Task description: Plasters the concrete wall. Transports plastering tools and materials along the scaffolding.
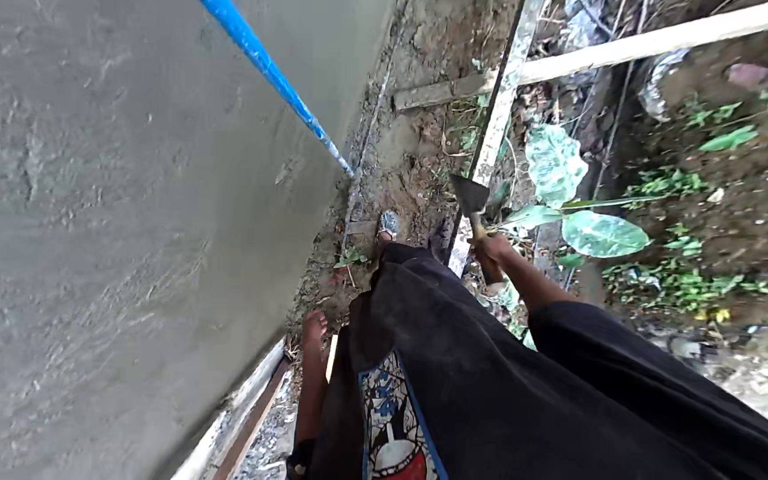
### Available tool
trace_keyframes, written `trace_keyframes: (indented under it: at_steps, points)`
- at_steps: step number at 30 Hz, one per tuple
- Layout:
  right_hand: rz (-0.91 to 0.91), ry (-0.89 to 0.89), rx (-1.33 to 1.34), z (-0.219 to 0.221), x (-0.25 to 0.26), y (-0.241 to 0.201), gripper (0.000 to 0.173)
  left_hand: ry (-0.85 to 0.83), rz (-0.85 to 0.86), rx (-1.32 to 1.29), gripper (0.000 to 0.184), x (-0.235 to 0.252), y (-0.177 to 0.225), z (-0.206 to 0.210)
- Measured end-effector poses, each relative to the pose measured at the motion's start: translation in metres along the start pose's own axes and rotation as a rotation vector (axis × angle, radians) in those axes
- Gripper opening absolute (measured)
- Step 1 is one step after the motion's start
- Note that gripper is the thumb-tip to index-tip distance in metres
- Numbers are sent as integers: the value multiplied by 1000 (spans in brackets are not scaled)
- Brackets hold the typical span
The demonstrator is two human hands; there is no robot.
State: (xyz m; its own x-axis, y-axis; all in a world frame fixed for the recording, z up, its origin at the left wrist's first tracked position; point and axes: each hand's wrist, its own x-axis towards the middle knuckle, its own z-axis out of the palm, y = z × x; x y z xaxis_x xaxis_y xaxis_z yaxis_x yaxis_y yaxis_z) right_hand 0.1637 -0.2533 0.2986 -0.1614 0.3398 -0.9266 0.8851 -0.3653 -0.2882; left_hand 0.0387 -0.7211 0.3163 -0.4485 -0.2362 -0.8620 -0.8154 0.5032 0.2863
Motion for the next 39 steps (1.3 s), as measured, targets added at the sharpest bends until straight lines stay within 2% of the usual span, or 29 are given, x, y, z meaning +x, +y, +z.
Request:
trace_keyframes:
  at_steps: [4, 8, 10, 12, 14, 17, 20, 24, 27, 30, 34, 39]
  points:
    - [-109, 43, 103, 5, 11, -36, 45, -32, 89, 104, 35, 24, 51, 1]
    - [-277, 297, 121, -15, -1, -50, 58, -117, 170, 239, 34, 46, 114, 16]
    - [-281, 413, 123, -22, -7, -48, 62, -147, 200, 329, 34, 54, 149, 29]
    - [-195, 476, 116, -24, 3, -30, 68, -199, 216, 418, 35, 55, 184, 44]
    - [-28, 450, 80, -26, 23, -2, 71, -242, 271, 504, 35, 55, 215, 57]
    - [214, 316, 153, -16, 32, 33, 64, -310, 394, 578, 34, 57, 258, 78]
    - [335, 298, 283, 13, 18, 70, 51, -349, 455, 566, 35, 54, 293, 94]
    - [384, 250, 476, 31, -13, 70, 38, -353, 491, 499, 35, 53, 309, 101]
    - [369, 243, 451, 30, -10, 60, 38, -336, 514, 478, 35, 50, 312, 100]
    - [267, 241, 395, 20, -11, 30, 40, -303, 477, 441, 38, 38, 314, 92]
    - [134, 270, 454, 17, -7, -2, 36, -282, 428, 323, 36, 48, 296, 68]
    - [121, 243, 471, 22, -3, -27, 41, -311, 467, 213, 34, 61, 281, 44]
